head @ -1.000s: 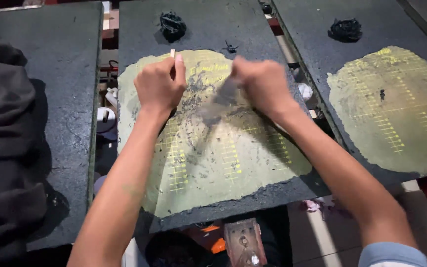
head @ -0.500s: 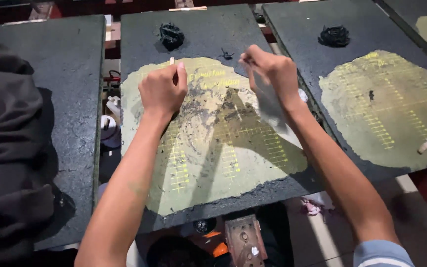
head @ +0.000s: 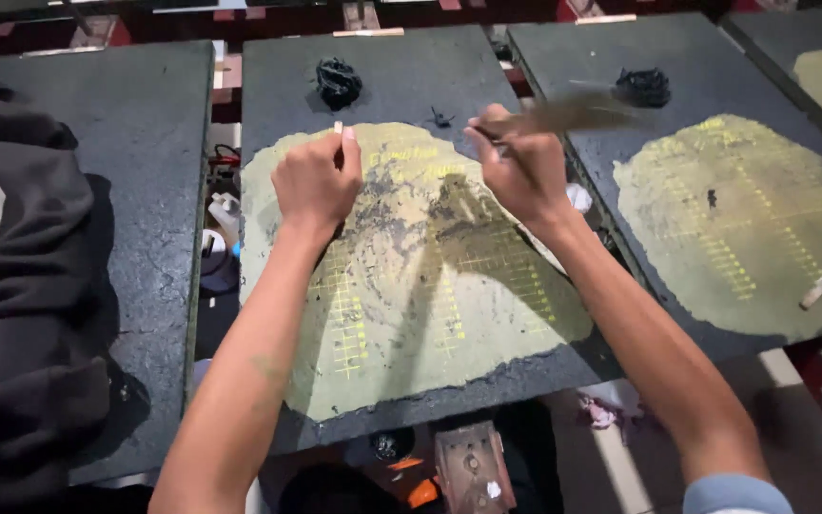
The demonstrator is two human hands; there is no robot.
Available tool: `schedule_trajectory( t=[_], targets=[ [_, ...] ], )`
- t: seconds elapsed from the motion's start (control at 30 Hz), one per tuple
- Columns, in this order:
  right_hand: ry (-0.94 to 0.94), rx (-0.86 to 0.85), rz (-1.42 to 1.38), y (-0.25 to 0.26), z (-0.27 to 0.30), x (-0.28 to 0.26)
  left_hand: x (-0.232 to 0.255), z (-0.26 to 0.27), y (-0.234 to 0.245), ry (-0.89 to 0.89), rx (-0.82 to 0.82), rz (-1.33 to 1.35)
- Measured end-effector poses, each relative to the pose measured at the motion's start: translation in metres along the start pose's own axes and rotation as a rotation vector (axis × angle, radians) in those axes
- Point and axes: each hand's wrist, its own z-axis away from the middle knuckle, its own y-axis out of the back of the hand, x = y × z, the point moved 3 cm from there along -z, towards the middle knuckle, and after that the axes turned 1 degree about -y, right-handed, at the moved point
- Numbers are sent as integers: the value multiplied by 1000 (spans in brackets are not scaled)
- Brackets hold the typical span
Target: Using a metal ruler to scrape residue from a screen printing frame.
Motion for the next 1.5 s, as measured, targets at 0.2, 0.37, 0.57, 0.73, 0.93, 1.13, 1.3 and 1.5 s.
schedule_trajectory(
  t=[0.2, 0.37, 0.57, 0.73, 0.93, 1.13, 1.3, 1.5],
  targets=[
    [235, -175, 290, -58, 33, 43, -5, 1, 2, 38, -4, 8],
    [286, -274, 477, -58, 33, 29, -5, 2, 5, 16, -3, 8],
    [64, -269, 191, -16, 2, 8, -6, -1, 2, 5, -15, 51],
    [-267, -220, -354, 15, -9, 5, -6, -3, 1, 27, -28, 66],
    [-222, -84, -540, 23, -9, 19, -8, -4, 1, 31, -34, 44],
    [-7, -180, -157, 33, -9, 9, -7, -4, -2, 56, -66, 35],
    [8, -241, -301, 50, -15, -14, -9, -4, -2, 94, -89, 40],
    [-28, -468, -363, 13, 0, 1, -9, -4, -1, 113, -122, 29]
  ],
)
